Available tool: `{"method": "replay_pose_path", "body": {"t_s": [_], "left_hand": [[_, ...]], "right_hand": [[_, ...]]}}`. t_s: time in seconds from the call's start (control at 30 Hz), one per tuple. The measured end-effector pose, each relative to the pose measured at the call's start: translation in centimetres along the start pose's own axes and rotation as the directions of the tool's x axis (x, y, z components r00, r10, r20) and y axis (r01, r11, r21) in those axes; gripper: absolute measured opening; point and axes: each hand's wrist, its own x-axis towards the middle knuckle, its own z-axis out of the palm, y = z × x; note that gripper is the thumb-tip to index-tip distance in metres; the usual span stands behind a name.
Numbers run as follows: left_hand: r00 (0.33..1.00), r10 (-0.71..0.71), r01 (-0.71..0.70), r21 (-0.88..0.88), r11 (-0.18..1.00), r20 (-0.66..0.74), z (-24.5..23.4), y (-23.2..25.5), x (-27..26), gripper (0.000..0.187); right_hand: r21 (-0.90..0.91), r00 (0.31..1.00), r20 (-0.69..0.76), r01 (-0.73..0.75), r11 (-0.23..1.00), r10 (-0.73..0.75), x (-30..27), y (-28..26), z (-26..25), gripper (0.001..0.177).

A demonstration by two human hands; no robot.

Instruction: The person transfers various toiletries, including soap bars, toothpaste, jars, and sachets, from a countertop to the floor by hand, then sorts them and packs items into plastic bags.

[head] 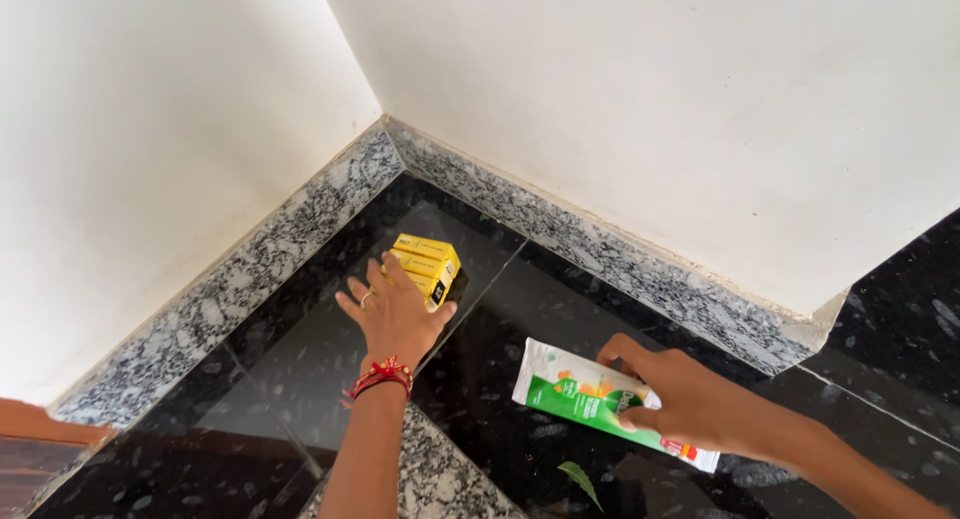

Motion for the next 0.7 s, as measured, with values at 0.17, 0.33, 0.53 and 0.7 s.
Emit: {"method": "replay_pose_path", "body": {"t_s": [0.17,0.33,0.53,0.7], "left_hand": [[0.999,0.011,-0.009,0.050,0.999,-0.037,0.9,-0.3,-0.2,0.117],[0.999,-0.023,0.026,0.056,0.998,-0.047,0.0,0.5,-1.3,0.109],[0.997,-0.063,0.060,-0.078,0.995,-0.039,-1.5,2.0,-5.9,0.104],[0.993,-0.060,0.076,-0.161,0.984,0.102,-3.7,2.8,-10.3,0.097]], "right_hand": [[0.019,0.996,0.021,-0.086,0.996,0.085,-0.2,-0.6,0.3,0.057],[0.036,0.998,0.015,-0.067,0.997,0.066,0.2,-0.4,0.6,0.053],[0.033,0.997,-0.060,-0.041,0.999,0.043,-0.7,-1.6,0.8,0.051],[0.148,0.968,-0.249,0.074,0.986,-0.035,-2.2,-1.8,1.4,0.047]]}}
